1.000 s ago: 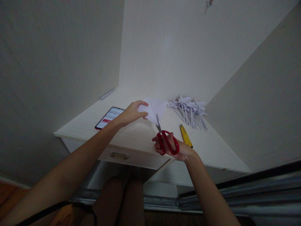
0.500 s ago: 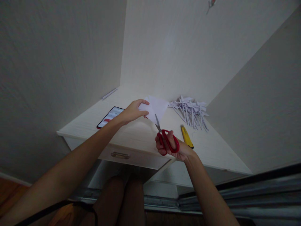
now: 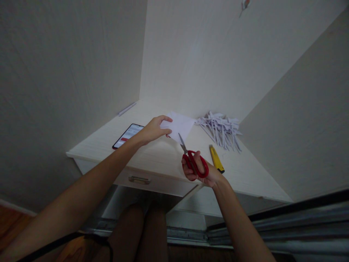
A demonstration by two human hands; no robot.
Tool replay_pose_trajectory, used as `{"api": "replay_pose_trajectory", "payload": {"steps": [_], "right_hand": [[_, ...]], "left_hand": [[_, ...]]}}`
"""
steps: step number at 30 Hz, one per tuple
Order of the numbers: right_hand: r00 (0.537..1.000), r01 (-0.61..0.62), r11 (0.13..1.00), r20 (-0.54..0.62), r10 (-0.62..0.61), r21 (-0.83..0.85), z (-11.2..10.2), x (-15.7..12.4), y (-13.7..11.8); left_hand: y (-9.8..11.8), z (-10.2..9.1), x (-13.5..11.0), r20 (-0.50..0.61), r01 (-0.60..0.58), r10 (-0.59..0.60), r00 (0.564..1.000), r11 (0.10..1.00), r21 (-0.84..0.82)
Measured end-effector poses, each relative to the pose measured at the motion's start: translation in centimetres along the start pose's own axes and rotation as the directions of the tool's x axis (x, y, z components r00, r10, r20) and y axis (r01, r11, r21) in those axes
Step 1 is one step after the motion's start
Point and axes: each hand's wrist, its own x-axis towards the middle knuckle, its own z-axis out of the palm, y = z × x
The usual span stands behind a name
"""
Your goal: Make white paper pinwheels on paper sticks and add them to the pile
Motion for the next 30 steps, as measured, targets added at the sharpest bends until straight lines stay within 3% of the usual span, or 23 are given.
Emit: {"api": "replay_pose_trajectory", "payload": {"steps": [9,20,30], "right_hand": [[0.999,0.045,0.997,0.01,-0.045,-0.057,-0.1,0.0,0.2],[0.997,0.07,0.985,0.02,-0.068,-0.158,-0.2,0.1,0.3],[0.997,0.072,0.97,0.007,-0.073,-0.233,-0.7,0.3,0.5]], "left_hand": [[0.2,-0.1,-0.2,0.002,-0.006,0.006,1.0,1.0,0.028],[-0.2,0.0,0.1,0.023,-0.009,0.01,1.0,0.998,-0.059],[-1.5,0.0,0.6,0.044,-0.059,0.062,0.997,0.997,-0.055]]}}
